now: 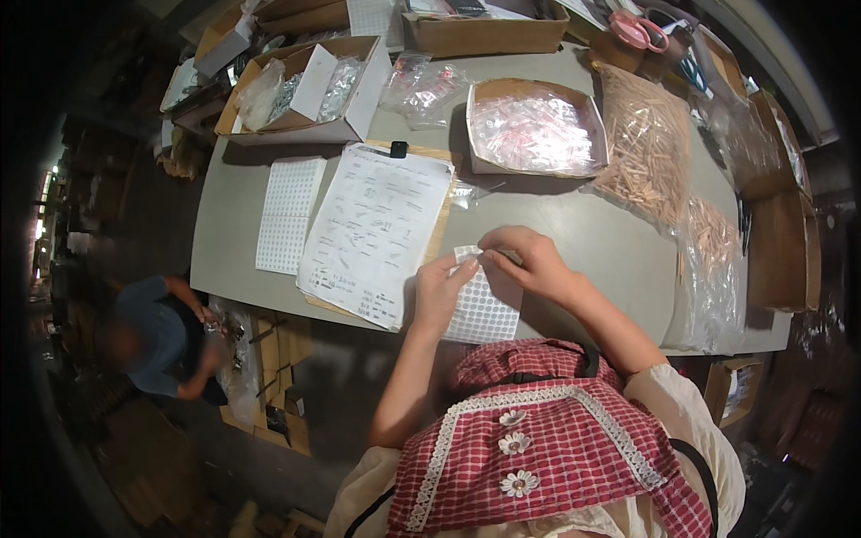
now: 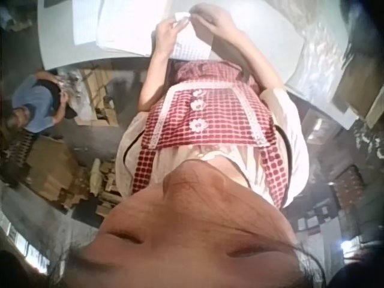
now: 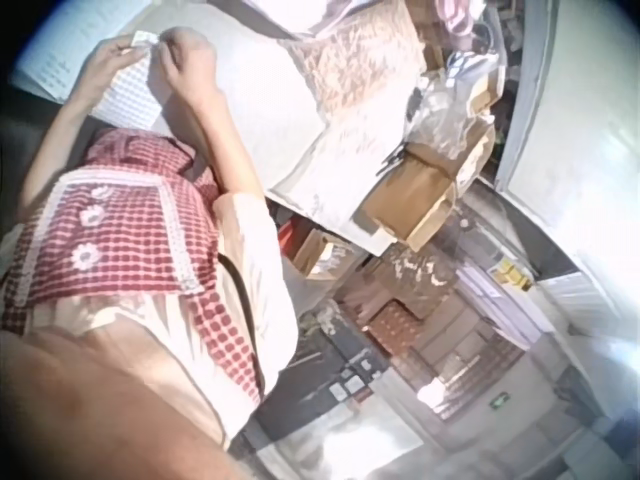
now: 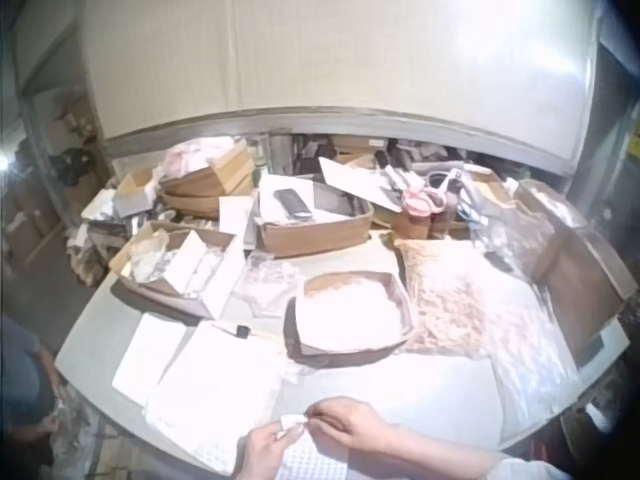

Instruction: The person applies small round stickers to clear plastic bags containing small red items. They retrieve the bags from a cardboard box, place them on the table, affix a sticker, and set the labeled bags aside. The person repeats this process for several bags.

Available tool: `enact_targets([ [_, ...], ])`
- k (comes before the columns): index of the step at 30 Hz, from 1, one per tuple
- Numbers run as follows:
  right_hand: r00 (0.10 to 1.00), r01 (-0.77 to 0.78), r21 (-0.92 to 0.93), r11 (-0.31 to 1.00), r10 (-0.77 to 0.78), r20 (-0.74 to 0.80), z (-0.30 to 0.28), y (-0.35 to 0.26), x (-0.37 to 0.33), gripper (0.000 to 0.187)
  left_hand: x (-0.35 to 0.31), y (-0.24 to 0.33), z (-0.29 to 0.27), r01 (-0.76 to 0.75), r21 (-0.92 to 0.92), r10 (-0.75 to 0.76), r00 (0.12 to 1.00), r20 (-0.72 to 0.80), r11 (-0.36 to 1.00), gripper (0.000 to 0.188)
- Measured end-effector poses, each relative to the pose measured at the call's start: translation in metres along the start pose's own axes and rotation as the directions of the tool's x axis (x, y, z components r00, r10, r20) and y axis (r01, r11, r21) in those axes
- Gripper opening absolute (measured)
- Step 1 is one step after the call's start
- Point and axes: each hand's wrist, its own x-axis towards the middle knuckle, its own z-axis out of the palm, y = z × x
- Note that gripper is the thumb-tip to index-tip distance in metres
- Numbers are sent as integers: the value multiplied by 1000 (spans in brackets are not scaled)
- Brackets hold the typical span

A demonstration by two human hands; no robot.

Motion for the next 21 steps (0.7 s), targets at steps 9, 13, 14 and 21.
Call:
enact_targets([
  [9, 999, -30, 47, 998, 30, -13, 8, 13, 9, 16, 2, -5, -2, -39, 26, 39, 999, -24, 999, 24],
  [13, 996, -84, 51, 995, 83, 19, 7, 14, 16, 14, 5, -2, -6, 7, 27, -7, 1000, 9, 1000, 27],
  [14, 997, -81, 30, 996, 81, -2, 7, 15, 19, 14, 6, -2, -6, 3, 33, -3, 1000, 8, 999, 27],
  [21, 954, 115, -388, 915, -211, -214, 12, 23, 70, 14, 14, -19, -12, 30, 72, -29, 999, -15, 997, 25],
])
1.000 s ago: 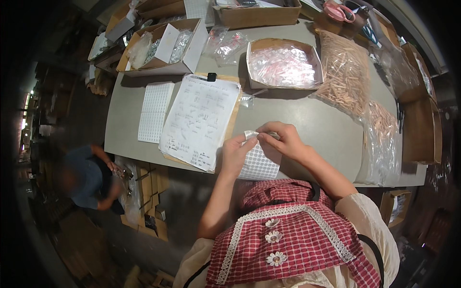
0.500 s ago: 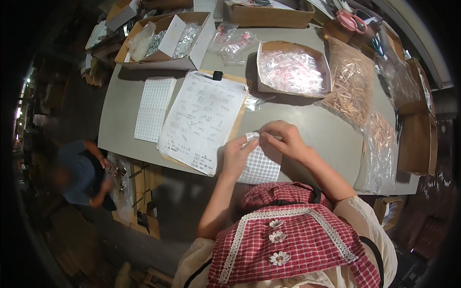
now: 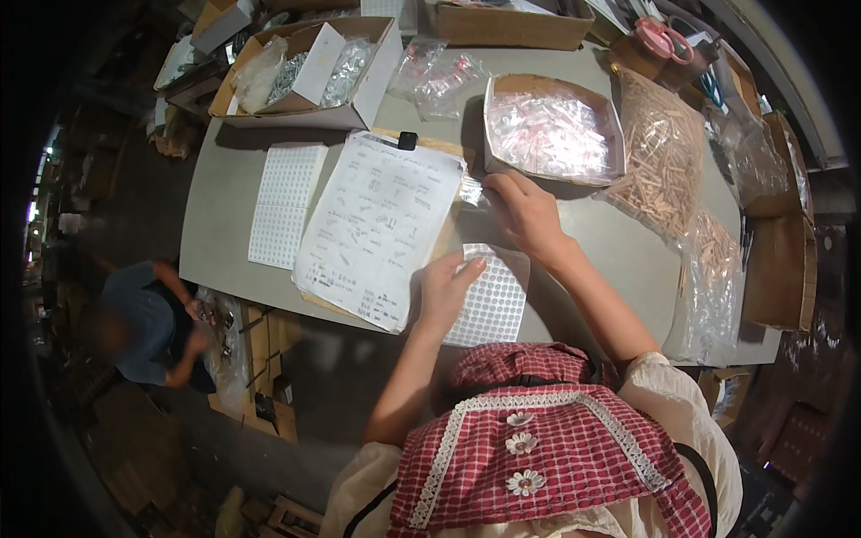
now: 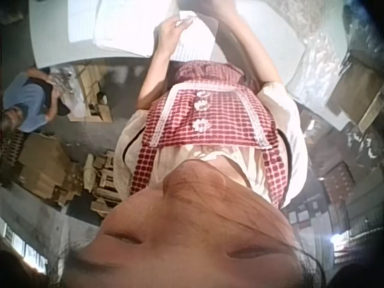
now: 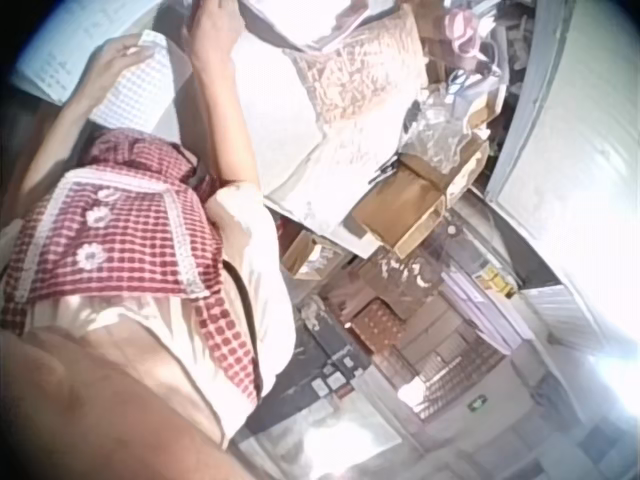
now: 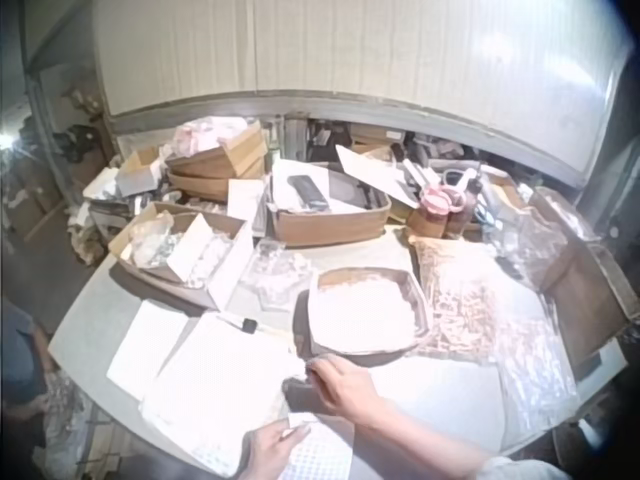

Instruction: The person applies small round stickers to clear plastic bags containing small red items. They retrieve the bags from a cardboard box, place them on the table, affix a sticker, and set the labeled bags aside. The person repeats this process for several bags.

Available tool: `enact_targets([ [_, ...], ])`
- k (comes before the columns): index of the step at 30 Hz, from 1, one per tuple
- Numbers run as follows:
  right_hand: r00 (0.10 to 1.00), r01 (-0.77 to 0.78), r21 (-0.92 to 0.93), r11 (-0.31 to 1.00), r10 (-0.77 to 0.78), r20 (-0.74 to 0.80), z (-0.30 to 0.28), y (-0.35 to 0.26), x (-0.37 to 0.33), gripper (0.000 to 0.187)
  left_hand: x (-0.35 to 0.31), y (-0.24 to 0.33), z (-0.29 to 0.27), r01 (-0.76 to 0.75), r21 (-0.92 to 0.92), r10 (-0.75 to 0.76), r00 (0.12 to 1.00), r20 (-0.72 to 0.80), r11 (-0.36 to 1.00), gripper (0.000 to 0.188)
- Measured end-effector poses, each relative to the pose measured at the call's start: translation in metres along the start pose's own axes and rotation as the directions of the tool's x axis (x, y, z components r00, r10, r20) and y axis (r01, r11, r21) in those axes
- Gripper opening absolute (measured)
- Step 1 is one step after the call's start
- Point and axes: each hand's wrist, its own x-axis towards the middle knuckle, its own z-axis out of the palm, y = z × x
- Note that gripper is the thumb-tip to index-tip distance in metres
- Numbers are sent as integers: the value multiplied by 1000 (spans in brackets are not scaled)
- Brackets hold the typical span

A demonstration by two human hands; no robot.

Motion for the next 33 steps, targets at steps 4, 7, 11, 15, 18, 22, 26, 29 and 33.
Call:
enact_targets([
  [4, 989, 117, -294, 949, -86, 118, 32, 20, 4, 23, -1, 4, 2, 3, -24, -4, 1000, -20, 1000, 25],
  [7, 977, 123, -334, 934, -56, 205, 36, 24, -6, 20, -8, 21, 4, -29, 76, 32, 999, -35, 997, 26],
  [11, 972, 130, -245, 961, -74, 223, 16, 21, -18, 17, -5, 16, -1, -3, 34, 2, 1000, 20, 999, 26],
  [15, 970, 151, -186, 971, -109, 218, 1, 22, -35, 18, -4, 17, -1, 45, -76, -42, 998, 44, 996, 23],
  [18, 943, 136, -262, 955, -44, 331, 1, 26, -44, 19, -5, 20, 0, 56, -87, -52, 998, 44, 995, 22],
  [22, 968, -14, -109, 994, 41, 249, 0, 25, -39, 19, -6, 21, 2, 87, -127, -87, 996, 2, 988, 21],
  [26, 983, -67, 190, 979, 97, -153, -44, 19, -11, 30, -11, 39, 2, 140, -235, -135, 990, 39, 962, 24],
  [29, 927, -62, -102, 993, 20, -374, -72, 51, 16, 20, -6, 41, -6, 242, -267, -205, 966, 160, 933, 30],
  [33, 971, -18, -266, 964, -46, -234, -82, 70, 8, 22, 1, 44, -3, 235, -109, -215, 962, 170, 966, 27],
])
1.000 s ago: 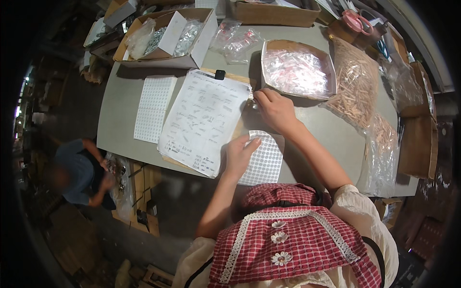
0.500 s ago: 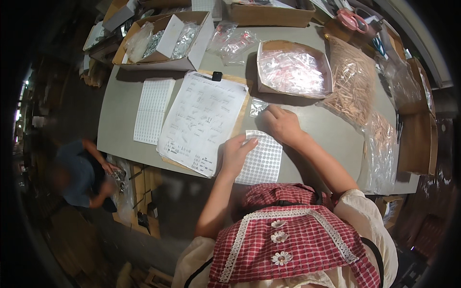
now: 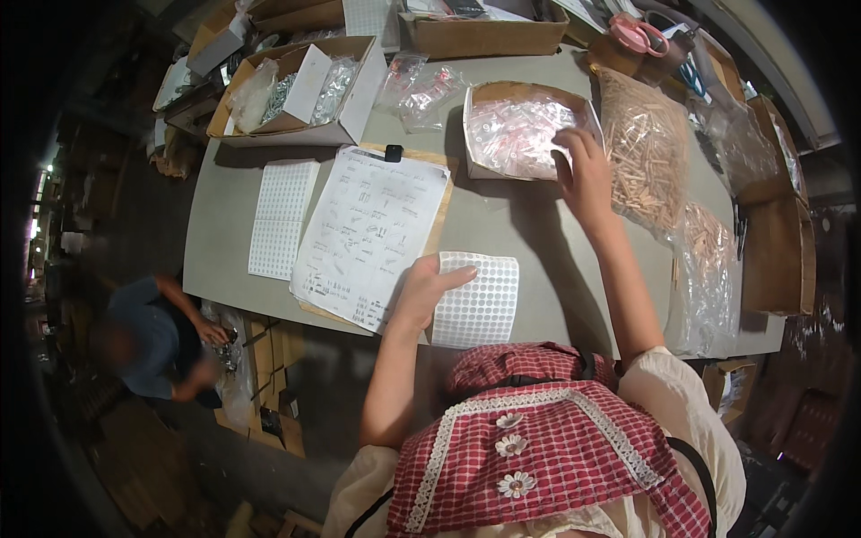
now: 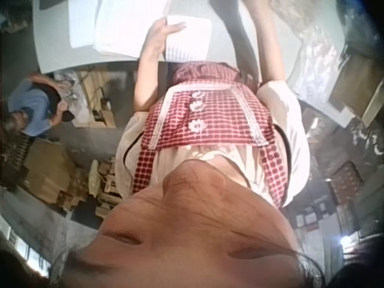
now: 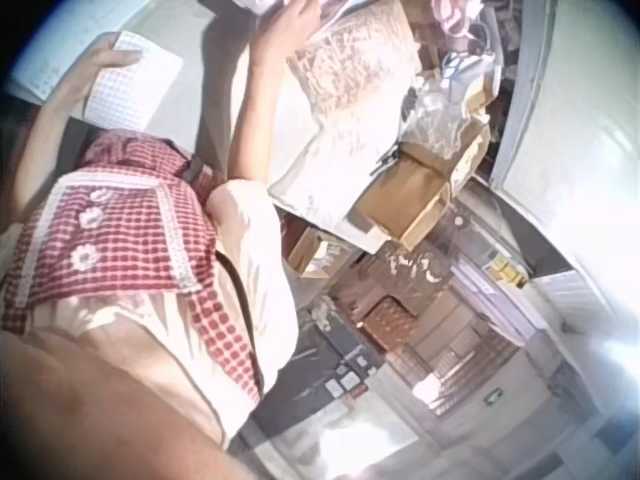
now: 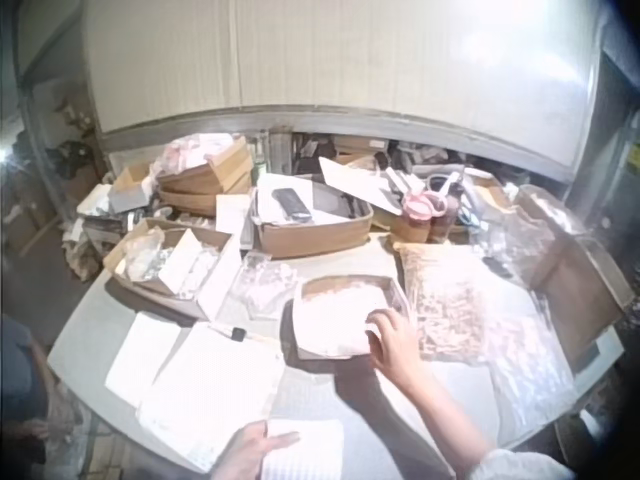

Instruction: The person applies small round stickers to clear plastic bags containing small red items. They retrieve the bags from a cardboard box, place them on the table, affix a sticker, and set the labeled bags aside. The person repeats this process for several bags.

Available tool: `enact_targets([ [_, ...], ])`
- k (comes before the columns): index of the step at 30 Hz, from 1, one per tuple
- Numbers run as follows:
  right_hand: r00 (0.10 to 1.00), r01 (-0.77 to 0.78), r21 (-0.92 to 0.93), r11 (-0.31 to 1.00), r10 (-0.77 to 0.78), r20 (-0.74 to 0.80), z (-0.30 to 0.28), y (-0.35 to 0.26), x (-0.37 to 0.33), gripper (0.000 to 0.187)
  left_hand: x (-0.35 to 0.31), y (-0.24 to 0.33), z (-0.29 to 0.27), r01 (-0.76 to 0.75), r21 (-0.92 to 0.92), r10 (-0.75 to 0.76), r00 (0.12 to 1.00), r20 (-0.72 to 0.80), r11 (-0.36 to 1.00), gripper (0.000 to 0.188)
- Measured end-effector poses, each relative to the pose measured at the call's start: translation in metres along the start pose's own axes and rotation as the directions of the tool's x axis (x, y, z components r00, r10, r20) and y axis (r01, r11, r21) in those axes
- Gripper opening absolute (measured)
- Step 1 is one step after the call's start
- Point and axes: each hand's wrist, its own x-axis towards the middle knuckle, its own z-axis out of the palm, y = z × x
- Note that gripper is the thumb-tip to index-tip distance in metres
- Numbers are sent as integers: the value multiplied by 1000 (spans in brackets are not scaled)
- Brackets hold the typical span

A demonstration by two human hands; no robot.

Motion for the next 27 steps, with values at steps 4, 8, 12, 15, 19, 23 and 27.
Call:
enact_targets([
  [4, 952, -63, 395, 916, -63, 298, -16, -63, -38, 29, 3, -7, 3, -50, 68, 51, 999, -18, 996, 22],
  [8, 884, -82, 461, 883, -149, 442, -2, -88, -68, 21, 2, -10, 7, -55, 83, 59, 997, -52, 995, 18],
  [12, 896, 6, 445, 895, -203, 395, 2, -94, -70, 26, 0, -10, 7, -89, 92, 94, 994, -61, 992, 15],
  [15, 893, 33, 434, 900, -222, 392, 2, -96, -67, 26, 0, -13, 6, -97, 119, 105, 992, -68, 988, 16],
  [19, 880, -152, 494, 856, -110, 462, 7, -88, -70, 17, -3, -9, 11, -100, 160, 113, 991, -73, 982, 18],
  [23, 857, -274, 492, 827, -22, 515, 11, -84, -69, 14, 1, -12, 7, -107, 183, 120, 991, -58, 977, 19],
  [27, 906, -206, 346, 915, 44, 421, 21, -69, -55, 13, 3, -12, 8, -101, 148, 115, 990, -85, 984, 20],
])
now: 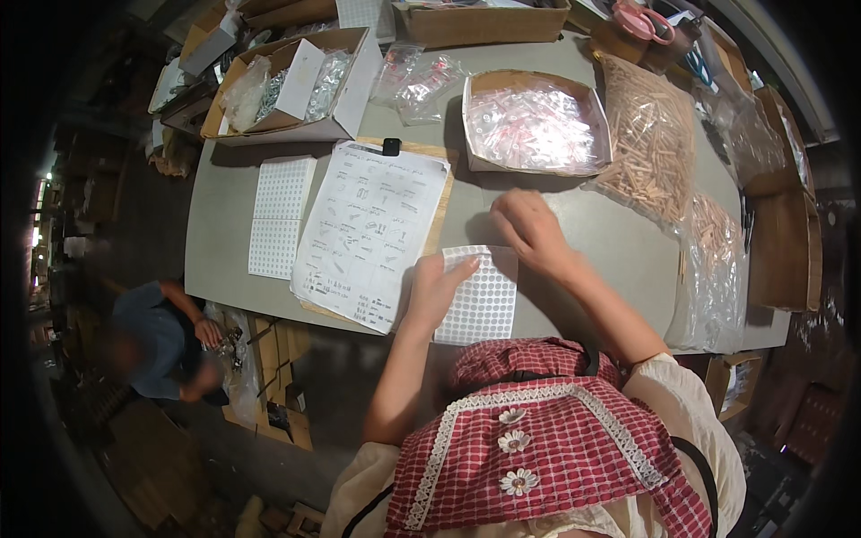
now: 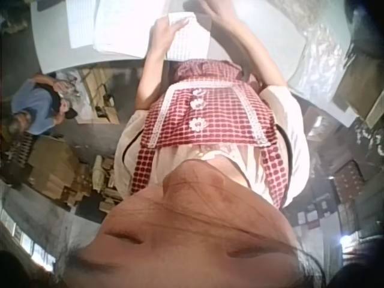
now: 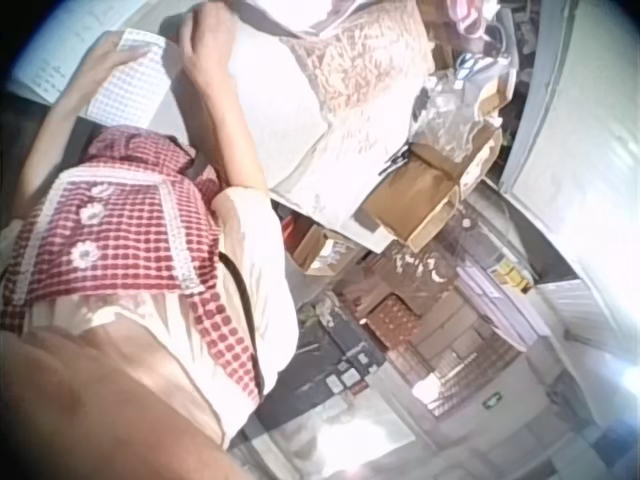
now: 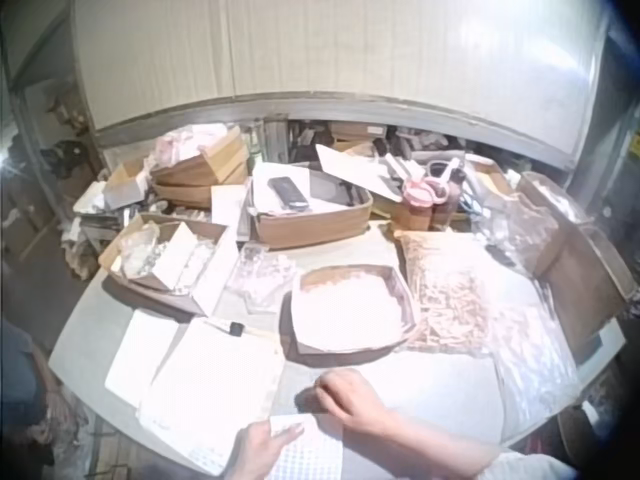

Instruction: The person applies small round stickers to clear plastic bags containing small red items. They retrieve the bags from a cardboard box, place them on the table, affix a sticker, and set the labeled bags aside. The person repeats this process for several bags.

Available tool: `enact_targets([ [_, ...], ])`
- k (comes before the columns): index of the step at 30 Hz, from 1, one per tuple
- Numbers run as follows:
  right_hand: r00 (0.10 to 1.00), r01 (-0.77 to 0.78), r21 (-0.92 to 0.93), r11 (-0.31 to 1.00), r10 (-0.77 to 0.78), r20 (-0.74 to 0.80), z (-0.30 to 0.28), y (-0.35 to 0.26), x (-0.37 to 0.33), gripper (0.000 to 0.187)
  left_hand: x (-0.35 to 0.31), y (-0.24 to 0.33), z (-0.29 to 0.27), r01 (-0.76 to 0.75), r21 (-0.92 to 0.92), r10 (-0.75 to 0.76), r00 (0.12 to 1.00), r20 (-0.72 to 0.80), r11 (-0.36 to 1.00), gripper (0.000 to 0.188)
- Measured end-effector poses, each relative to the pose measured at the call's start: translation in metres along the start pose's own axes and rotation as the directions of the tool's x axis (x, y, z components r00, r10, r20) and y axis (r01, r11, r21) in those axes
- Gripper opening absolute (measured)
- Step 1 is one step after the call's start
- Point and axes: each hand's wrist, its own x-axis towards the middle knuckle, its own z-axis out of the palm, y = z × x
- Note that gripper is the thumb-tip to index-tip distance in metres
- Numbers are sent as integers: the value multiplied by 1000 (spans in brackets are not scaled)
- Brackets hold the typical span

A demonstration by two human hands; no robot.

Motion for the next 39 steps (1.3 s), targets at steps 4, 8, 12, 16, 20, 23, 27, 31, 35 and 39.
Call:
enact_targets([
  [4, 945, 292, -262, 920, -320, -73, 1, 19, 28, 12, 2, -4, -2, 16, 21, -15, 999, -48, 1000, 21],
  [8, 998, -60, -62, 996, 61, 8, 11, 18, 11, 13, 3, -3, 1, -23, 214, 39, 997, -73, 977, 27],
  [12, 997, -34, -63, 997, 29, -77, 11, 16, 12, 12, 6, -4, 7, -146, 282, 174, 982, -75, 948, 34],
  [16, 976, 198, -313, 929, -216, -21, 13, 33, 23, 16, 9, -5, 3, -96, 249, 112, 992, -53, 964, 34],
  [20, 923, 380, -358, 853, -373, 93, 10, 38, 19, 22, 8, -5, 1, -102, 225, 116, 992, -50, 969, 35],
  [23, 892, 452, -372, 811, -413, 185, 11, 40, 19, 27, 9, -4, 2, -99, 266, 118, 991, -58, 959, 35],
  [27, 811, 574, -331, 749, -466, 353, -4, 44, 18, 33, 7, -6, 0, -89, 233, 105, 993, -56, 968, 35],
  [31, 868, 430, -115, 896, -374, 327, -29, 46, 12, 35, 7, -8, 1, -120, 222, 138, 988, -65, 968, 32],
  [35, 976, 136, 25, 990, -138, 169, -18, 51, 8, 34, 12, -16, 3, -133, 215, 155, 984, -90, 968, 29],
  [39, 982, 117, -240, 964, -76, 174, -7, 39, 1, 39, 9, -16, -3, -131, 104, 133, 991, -10, 986, 31],
])
